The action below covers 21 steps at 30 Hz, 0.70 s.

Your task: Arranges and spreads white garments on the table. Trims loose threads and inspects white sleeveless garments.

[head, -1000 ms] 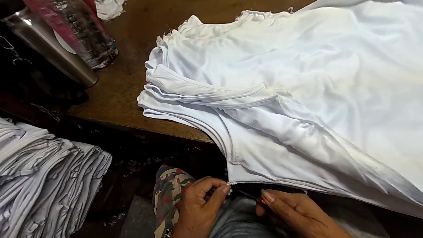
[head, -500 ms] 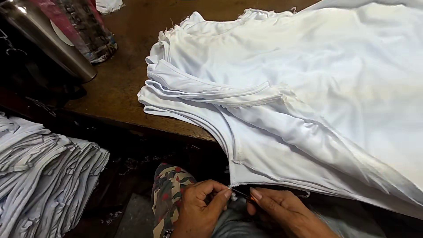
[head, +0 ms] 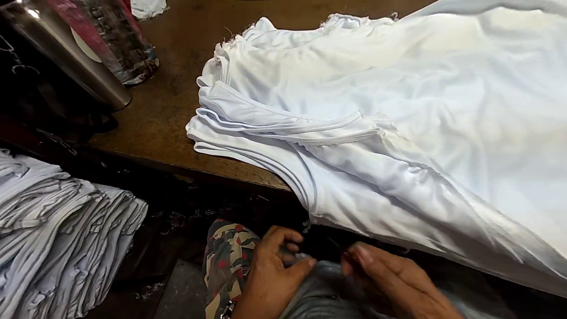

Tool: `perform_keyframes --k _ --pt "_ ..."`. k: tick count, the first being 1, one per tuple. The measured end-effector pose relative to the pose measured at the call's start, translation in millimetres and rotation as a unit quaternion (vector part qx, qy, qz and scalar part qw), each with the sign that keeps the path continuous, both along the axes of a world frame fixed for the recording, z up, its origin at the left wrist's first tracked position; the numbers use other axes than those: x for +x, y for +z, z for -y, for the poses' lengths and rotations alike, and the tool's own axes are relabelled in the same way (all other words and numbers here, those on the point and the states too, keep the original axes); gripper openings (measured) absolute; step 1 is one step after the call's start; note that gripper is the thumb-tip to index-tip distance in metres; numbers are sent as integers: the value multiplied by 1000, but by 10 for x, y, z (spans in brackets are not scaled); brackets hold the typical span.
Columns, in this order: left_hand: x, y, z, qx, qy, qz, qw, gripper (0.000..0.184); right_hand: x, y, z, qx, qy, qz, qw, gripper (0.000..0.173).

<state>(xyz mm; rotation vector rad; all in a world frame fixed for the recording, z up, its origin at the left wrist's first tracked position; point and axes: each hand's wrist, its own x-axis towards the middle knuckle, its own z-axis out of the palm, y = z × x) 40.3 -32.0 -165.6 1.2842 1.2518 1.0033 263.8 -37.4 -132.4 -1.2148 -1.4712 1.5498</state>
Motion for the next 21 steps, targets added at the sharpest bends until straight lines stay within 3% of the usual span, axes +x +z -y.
perform_keyframes --k 3,4,7,8,13,15,17,21 --pt "73 1 -160 8 51 -5 999 54 99 150 -19 95 0 55 994 32" --pt "103 9 -215 16 50 -8 999 51 121 204 -30 125 -4 90 988 28" --pt "199 52 -307 47 42 -13 998 13 163 240 -101 202 -28 177 963 23" --pt "222 82 -307 54 40 -14 998 9 169 221 -137 223 -37 195 954 24" --pt "158 362 -214 33 11 42 999 13 29 168 -355 405 -43 307 860 42" --pt "139 448 -183 31 11 70 997 12 -66 218 -429 439 -29 327 836 30" --pt "153 494 -173 26 16 96 995 11 -123 277 -508 449 -14 325 832 13" --pt "241 502 -162 -59 44 253 965 17 -60 409 -652 347 52 308 885 8"
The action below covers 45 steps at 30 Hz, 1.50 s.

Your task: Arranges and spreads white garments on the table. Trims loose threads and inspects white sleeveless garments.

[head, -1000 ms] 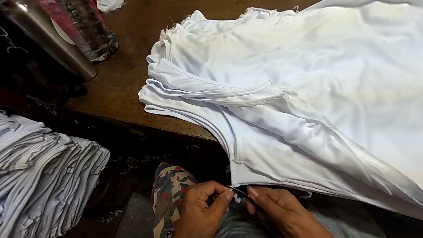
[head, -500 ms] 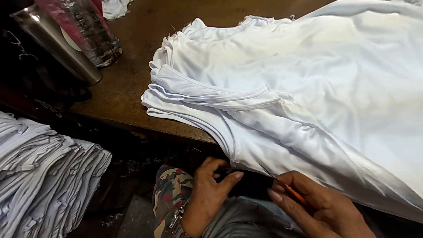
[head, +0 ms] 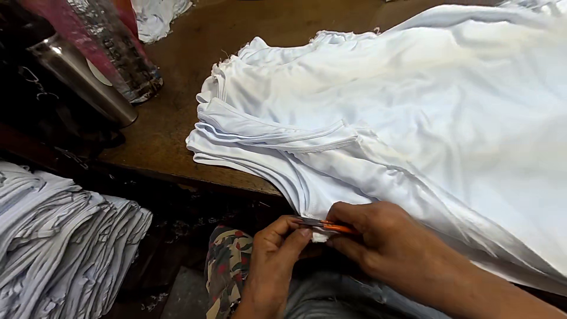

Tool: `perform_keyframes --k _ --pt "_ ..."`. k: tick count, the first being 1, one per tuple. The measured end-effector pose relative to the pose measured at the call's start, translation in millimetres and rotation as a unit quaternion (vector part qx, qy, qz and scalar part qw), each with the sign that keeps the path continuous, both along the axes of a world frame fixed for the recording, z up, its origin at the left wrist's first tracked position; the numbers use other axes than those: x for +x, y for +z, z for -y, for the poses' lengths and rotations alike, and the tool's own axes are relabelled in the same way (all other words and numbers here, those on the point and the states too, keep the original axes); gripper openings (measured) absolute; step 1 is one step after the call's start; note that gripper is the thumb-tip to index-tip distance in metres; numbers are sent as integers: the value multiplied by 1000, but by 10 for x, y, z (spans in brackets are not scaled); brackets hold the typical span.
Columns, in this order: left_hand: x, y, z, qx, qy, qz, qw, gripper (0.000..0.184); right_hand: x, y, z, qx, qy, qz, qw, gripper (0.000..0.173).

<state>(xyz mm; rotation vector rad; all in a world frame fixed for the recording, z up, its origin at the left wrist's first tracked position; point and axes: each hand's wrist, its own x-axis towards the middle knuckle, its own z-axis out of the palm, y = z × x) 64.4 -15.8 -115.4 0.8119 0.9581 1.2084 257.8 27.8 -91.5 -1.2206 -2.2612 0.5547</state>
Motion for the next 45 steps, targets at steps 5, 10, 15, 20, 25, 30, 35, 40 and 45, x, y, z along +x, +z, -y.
perform_keyframes --k 5,10,15,20,25,30,35,40,45 --pt "121 -200 90 -9 55 -32 998 14 138 357 -151 -213 20 -100 972 16" --pt "405 -228 119 52 -119 -18 991 37 137 684 -347 -323 34 -133 936 21" --pt "781 -89 -120 -104 -226 161 955 14 77 724 -376 -344 33 -21 938 17" --pt "861 -233 -92 -161 -245 138 946 12 557 625 -112 -249 -21 -116 961 18" --pt "733 -316 -56 -175 -271 108 940 13 1176 458 482 -382 -88 -132 911 39" --pt "913 -314 -134 -176 -282 43 942 13 1507 39 917 -418 -95 -239 871 45" --pt "1019 -364 -154 -208 -258 29 943 13 1545 -37 1014 -406 -120 -254 870 42" --pt "875 -380 -54 -173 -287 18 942 15 1531 -126 1001 -389 -121 -157 900 42" --pt "784 -442 -15 -143 -302 24 942 15 1427 -191 928 -367 -118 -112 916 42"
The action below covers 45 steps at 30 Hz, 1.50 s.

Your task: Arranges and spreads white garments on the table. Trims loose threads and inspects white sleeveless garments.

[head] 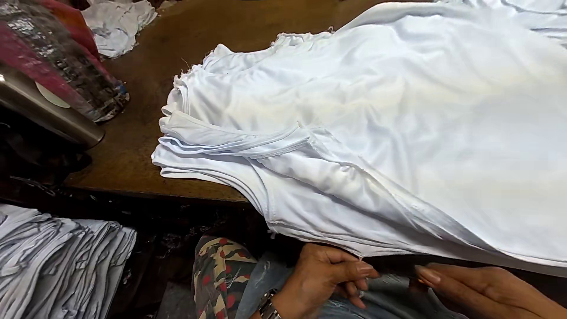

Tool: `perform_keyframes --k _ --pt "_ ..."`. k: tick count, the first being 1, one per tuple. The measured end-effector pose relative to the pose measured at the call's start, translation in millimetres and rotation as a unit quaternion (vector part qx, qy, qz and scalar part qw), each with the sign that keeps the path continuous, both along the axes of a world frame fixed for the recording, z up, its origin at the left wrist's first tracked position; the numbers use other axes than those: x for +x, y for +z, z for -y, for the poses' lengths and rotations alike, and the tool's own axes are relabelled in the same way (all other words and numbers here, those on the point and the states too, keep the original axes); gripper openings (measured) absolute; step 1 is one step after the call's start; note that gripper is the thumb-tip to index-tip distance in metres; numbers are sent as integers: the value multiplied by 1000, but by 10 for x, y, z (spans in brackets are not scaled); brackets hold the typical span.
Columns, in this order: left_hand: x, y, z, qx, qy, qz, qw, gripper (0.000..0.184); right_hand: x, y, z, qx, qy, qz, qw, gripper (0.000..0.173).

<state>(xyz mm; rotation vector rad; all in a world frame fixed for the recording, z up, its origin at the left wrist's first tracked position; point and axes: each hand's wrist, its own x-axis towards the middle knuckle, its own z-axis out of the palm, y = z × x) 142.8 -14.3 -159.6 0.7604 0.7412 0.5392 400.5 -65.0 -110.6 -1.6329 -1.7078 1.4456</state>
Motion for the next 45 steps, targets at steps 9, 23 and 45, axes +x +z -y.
perform_keyframes --k 9,23,45 --pt "-17 6 19 -5 -9 13 1000 12 -142 -130 -153 40 13 19 999 42" --pt "-421 -49 109 271 87 -245 927 14 -162 97 -208 175 6 -58 983 45" --pt "-548 513 -1948 619 63 -442 646 54 897 -104 -1564 366 -99 281 881 41"
